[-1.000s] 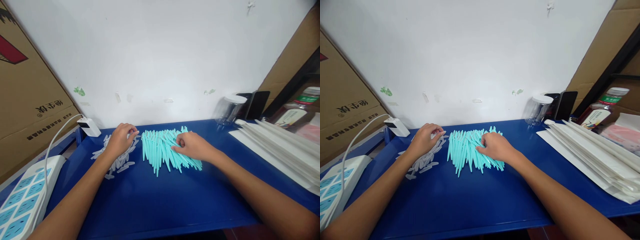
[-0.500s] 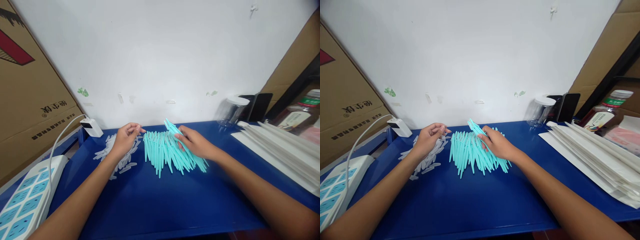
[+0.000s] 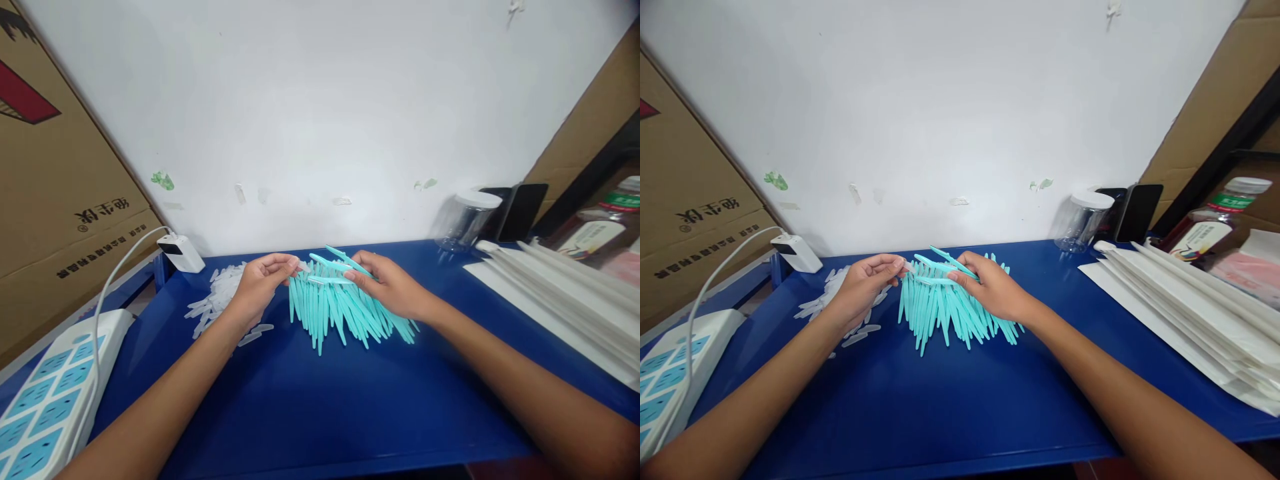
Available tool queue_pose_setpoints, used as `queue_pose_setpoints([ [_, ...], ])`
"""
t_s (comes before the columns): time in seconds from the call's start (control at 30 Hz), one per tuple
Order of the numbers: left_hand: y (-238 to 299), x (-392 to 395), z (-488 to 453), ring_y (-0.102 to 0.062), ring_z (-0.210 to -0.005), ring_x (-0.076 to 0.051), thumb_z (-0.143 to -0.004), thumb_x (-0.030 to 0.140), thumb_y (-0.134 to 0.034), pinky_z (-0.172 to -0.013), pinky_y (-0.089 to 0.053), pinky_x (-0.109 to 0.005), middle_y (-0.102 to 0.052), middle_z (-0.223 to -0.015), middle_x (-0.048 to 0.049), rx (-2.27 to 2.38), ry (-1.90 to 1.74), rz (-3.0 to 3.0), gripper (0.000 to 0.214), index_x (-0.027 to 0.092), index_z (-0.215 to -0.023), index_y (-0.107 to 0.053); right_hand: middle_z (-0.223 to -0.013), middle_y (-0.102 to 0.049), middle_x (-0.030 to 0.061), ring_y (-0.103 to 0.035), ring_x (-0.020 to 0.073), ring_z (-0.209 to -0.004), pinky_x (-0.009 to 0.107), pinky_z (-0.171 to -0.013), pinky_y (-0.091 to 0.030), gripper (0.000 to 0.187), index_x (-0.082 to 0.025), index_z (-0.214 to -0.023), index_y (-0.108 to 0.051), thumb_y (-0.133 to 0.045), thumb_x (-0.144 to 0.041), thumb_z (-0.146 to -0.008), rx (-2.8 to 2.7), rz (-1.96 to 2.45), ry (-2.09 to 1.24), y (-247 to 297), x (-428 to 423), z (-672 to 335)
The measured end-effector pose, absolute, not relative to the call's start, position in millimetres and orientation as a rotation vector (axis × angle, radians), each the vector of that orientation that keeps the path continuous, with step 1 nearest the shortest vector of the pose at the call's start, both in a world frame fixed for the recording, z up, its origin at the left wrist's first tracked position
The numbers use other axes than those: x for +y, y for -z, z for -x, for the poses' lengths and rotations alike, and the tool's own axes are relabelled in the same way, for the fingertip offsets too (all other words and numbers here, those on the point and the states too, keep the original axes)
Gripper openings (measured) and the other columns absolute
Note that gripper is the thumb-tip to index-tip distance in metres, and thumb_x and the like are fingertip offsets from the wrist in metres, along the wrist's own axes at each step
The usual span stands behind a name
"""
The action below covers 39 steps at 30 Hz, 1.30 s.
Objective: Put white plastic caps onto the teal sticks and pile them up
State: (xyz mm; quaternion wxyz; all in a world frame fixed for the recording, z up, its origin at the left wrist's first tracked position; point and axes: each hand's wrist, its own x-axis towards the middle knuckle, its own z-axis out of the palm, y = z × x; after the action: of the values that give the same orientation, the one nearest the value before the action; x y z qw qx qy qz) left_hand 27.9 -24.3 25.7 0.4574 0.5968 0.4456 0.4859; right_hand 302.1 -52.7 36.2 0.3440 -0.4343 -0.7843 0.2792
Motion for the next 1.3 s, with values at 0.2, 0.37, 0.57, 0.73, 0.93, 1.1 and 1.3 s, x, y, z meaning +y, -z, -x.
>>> queue_pose_setpoints([
  [0.2, -24.4, -22.1, -25.0, -0.070, -0.093, -0.023, -0.079, 0.051, -0.085, -0.074, -0.051, -0.032, -0.080, -0.104, -0.0120, 1.138, -1.228, -1.406, 0.040, 0.019, -0.102, -0.079, -0.067, -0.042, -0.0056, -0.037, 0.0114, -0.057, 0.026, -0.055, -0.031, 0.035, -0.021, -0.094, -0.052, -0.055, -0.054, -0.102, -1.842, 1.044, -0.902, -36.6, -50.5, -304.2],
  [0.37, -23.5, -21.6, -24.2, -0.069, -0.090, -0.021, -0.077, 0.051, -0.086, -0.074, -0.050, -0.031, -0.080, -0.103, -0.0128, 1.127, -1.211, -1.377, 0.042, 0.017, -0.101, -0.081, -0.064, -0.041, -0.0064, -0.035, 0.0101, -0.055, 0.026, -0.052, -0.028, 0.036, -0.020, -0.096, -0.054, -0.057, -0.055, -0.101, -1.818, 1.018, -0.962, -36.9, -49.8, -305.5],
  [0.57, -22.3, -20.7, -22.2, -0.070, -0.091, -0.022, -0.079, 0.050, -0.086, -0.075, -0.050, -0.032, -0.080, -0.101, -0.0128, 1.109, -1.143, -1.384, 0.041, 0.018, -0.104, -0.082, -0.067, -0.044, -0.0047, -0.039, 0.0114, -0.058, 0.028, -0.055, -0.031, 0.034, -0.021, -0.092, -0.053, -0.056, -0.053, -0.103, -1.877, 1.014, -0.907, -40.0, -51.6, -304.6],
  [0.73, -20.0, -27.6, -30.2, -0.071, -0.089, -0.022, -0.078, 0.048, -0.087, -0.076, -0.051, -0.031, -0.081, -0.096, -0.0117, 1.060, -1.094, -1.450, 0.035, 0.019, -0.097, -0.083, -0.068, -0.045, -0.0044, -0.040, 0.0118, -0.059, 0.028, -0.056, -0.031, 0.034, -0.021, -0.090, -0.051, -0.055, -0.053, -0.103, -1.899, 1.006, -0.898, -38.4, -55.1, -299.9],
  [0.93, -35.3, -18.5, -11.6, -0.071, -0.091, -0.025, -0.086, 0.057, -0.075, -0.079, -0.053, -0.035, -0.080, -0.102, -0.0111, 1.152, -1.116, -1.721, 0.043, 0.020, -0.105, -0.082, -0.065, -0.042, -0.0056, -0.037, 0.0113, -0.057, 0.028, -0.055, -0.029, 0.034, -0.021, -0.092, -0.051, -0.055, -0.054, -0.103, -1.869, 1.025, -0.888, -36.4, -54.8, -300.4],
  [1.1, -39.5, 4.4, 29.9, -0.065, -0.083, -0.024, -0.084, 0.054, -0.075, -0.075, -0.047, -0.035, -0.077, -0.090, -0.0066, 1.519, -0.747, -2.437, 0.031, 0.023, -0.086, -0.082, -0.065, -0.042, -0.0055, -0.037, 0.0121, -0.057, 0.028, -0.055, -0.028, 0.036, -0.022, -0.090, -0.051, -0.056, -0.056, -0.101, -1.888, 1.058, -0.875, -32.0, -46.1, -308.0],
  [1.3, -16.2, 8.6, 28.3, -0.065, -0.083, -0.026, -0.085, 0.053, -0.070, -0.069, -0.044, -0.035, -0.073, -0.088, -0.0071, 1.576, -0.443, -2.563, 0.032, 0.022, -0.083, -0.077, -0.070, -0.045, -0.0038, -0.041, 0.0132, -0.061, 0.028, -0.058, -0.030, 0.036, -0.022, -0.089, -0.052, -0.054, -0.055, -0.102, -1.938, 1.050, -0.830, -30.2, -44.7, -307.9],
])
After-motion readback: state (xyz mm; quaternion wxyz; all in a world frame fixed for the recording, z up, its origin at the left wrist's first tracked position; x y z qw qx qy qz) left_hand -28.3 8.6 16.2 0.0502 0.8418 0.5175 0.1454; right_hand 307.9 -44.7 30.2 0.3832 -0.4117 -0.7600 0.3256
